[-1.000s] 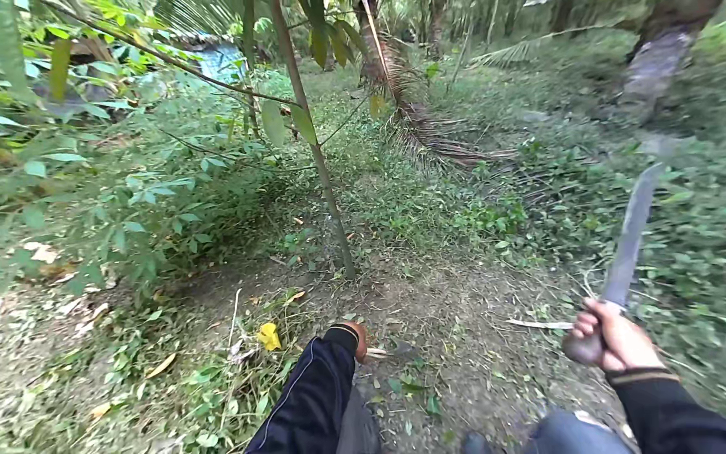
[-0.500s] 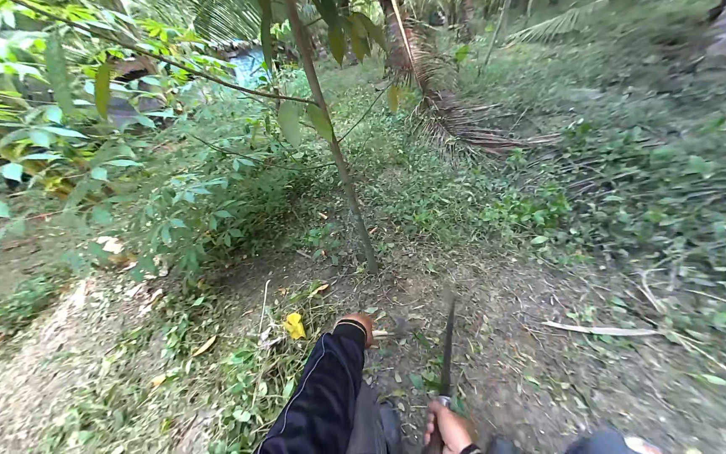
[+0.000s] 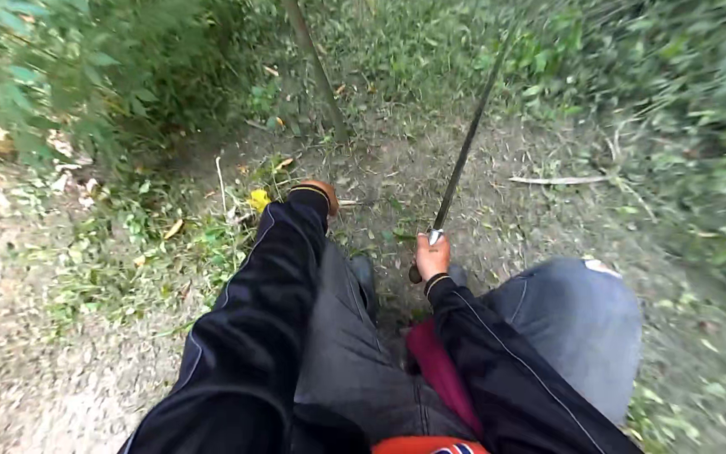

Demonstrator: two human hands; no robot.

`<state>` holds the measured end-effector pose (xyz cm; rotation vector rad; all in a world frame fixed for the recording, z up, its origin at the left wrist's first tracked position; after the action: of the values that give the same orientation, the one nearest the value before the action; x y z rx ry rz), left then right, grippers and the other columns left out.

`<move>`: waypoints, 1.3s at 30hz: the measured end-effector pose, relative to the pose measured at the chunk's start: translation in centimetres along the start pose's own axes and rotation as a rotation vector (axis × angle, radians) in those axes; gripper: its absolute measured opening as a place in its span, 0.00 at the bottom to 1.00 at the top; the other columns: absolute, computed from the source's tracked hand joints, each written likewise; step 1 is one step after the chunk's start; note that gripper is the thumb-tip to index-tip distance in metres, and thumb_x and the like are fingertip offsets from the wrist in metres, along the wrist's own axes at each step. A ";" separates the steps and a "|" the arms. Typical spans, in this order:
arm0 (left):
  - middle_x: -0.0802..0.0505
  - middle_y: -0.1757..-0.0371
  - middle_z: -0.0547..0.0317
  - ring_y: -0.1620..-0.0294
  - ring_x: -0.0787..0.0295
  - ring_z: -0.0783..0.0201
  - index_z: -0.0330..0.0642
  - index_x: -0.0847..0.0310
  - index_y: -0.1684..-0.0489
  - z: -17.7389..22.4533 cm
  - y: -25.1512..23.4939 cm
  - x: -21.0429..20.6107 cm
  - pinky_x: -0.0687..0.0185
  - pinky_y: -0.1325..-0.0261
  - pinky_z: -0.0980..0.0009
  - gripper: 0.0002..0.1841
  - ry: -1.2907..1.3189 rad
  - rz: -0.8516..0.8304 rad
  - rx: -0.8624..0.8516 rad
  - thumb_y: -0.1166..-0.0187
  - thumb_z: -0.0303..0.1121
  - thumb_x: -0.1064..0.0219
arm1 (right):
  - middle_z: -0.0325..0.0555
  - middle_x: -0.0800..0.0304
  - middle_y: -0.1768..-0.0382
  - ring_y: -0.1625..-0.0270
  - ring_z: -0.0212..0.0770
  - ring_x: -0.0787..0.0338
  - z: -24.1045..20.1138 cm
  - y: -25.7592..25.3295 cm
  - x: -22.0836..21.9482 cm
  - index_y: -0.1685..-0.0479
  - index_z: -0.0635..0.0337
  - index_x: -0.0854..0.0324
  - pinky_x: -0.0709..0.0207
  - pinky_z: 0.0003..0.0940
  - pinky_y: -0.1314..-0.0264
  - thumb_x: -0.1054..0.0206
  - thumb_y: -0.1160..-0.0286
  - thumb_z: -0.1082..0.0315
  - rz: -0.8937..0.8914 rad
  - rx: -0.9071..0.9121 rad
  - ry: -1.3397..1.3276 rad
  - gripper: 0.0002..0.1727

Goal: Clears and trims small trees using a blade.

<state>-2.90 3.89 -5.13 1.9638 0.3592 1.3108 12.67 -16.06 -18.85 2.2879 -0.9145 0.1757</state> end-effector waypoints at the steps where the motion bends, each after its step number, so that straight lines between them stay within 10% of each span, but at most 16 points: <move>1: 0.11 0.40 0.28 0.32 0.16 0.30 0.28 0.14 0.45 0.3 0.1 0.1 0.27 0.34 0.26 0.23 -0.014 -0.014 -0.002 0.21 0.44 0.29 | 0.63 0.11 0.46 0.46 0.55 0.09 0.9 0.0 0.0 0.24 0.69 0.30 0.17 0.55 0.38 0.38 0.12 0.60 -0.031 -0.025 0.105 0.26; 3: 0.10 0.44 0.28 0.37 0.14 0.32 0.26 0.14 0.50 0.6 -0.1 0.3 0.26 0.37 0.28 0.24 -0.043 -0.038 -0.011 0.21 0.45 0.29 | 0.63 0.12 0.41 0.42 0.55 0.09 3.1 -0.2 -0.6 0.22 0.68 0.30 0.18 0.54 0.35 0.39 0.12 0.61 -0.175 -0.136 0.263 0.26; 6: 0.09 0.50 0.31 0.45 0.12 0.35 0.26 0.14 0.55 0.7 -0.4 0.4 0.24 0.41 0.31 0.23 -0.065 -0.054 -0.037 0.21 0.46 0.29 | 0.48 0.20 0.65 0.74 0.40 0.17 5.5 -0.1 -1.8 0.27 0.62 0.29 0.17 0.38 0.68 0.42 0.10 0.61 -0.394 -0.361 0.233 0.20; 12: 0.09 0.49 0.31 0.44 0.12 0.35 0.27 0.14 0.52 -0.6 -0.8 0.2 0.24 0.41 0.30 0.23 -0.034 -0.033 -0.040 0.22 0.46 0.28 | 0.40 0.27 0.80 0.85 0.34 0.25 2.4 1.1 -3.1 0.48 0.62 0.27 0.23 0.30 0.81 0.41 0.10 0.62 -0.273 -0.345 -0.230 0.11; 22: 0.09 0.50 0.30 0.43 0.12 0.32 0.28 0.13 0.56 -0.5 -1.0 0.4 0.24 0.41 0.28 0.21 -0.019 -0.016 -0.011 0.23 0.44 0.28 | 0.62 0.11 0.53 0.55 0.55 0.08 3.3 -0.6 -1.6 0.30 0.70 0.26 0.14 0.54 0.45 0.40 0.10 0.59 -0.138 -0.050 0.205 0.23; 26: 0.09 0.51 0.31 0.45 0.12 0.36 0.28 0.14 0.57 0.3 -0.7 0.8 0.23 0.43 0.31 0.21 -0.044 -0.036 -0.008 0.22 0.44 0.29 | 0.51 0.17 0.61 0.70 0.42 0.13 6.5 0.2 -2.0 0.25 0.62 0.30 0.14 0.41 0.64 0.41 0.10 0.59 -0.464 -0.377 0.416 0.22; 32: 0.09 0.51 0.33 0.46 0.12 0.36 0.27 0.14 0.58 0.1 -0.4 0.7 0.23 0.43 0.33 0.20 -0.049 -0.045 -0.042 0.21 0.43 0.29 | 0.41 0.25 0.76 0.81 0.37 0.22 2.9 1.3 -3.0 0.44 0.61 0.22 0.21 0.35 0.76 0.42 0.10 0.52 -0.332 -0.283 0.090 0.19; 39: 0.10 0.48 0.30 0.41 0.13 0.34 0.27 0.13 0.54 -0.7 -0.8 0.5 0.24 0.41 0.31 0.21 -0.035 -0.010 -0.018 0.21 0.44 0.29 | 0.59 0.11 0.55 0.55 0.53 0.09 1.8 0.5 -3.2 0.38 0.67 0.21 0.17 0.54 0.45 0.37 0.13 0.58 -0.194 0.017 0.283 0.20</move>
<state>-3.14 5.02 -5.19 1.9652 0.3395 1.2674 9.75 -15.62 -21.06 2.2765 -0.5458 0.4111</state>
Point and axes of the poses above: each hand's wrist, its own y-axis away from the middle knuckle, its own x-axis out of the back of the hand, z = x × y, the point moved 3 cm from there along -y, towards the middle knuckle
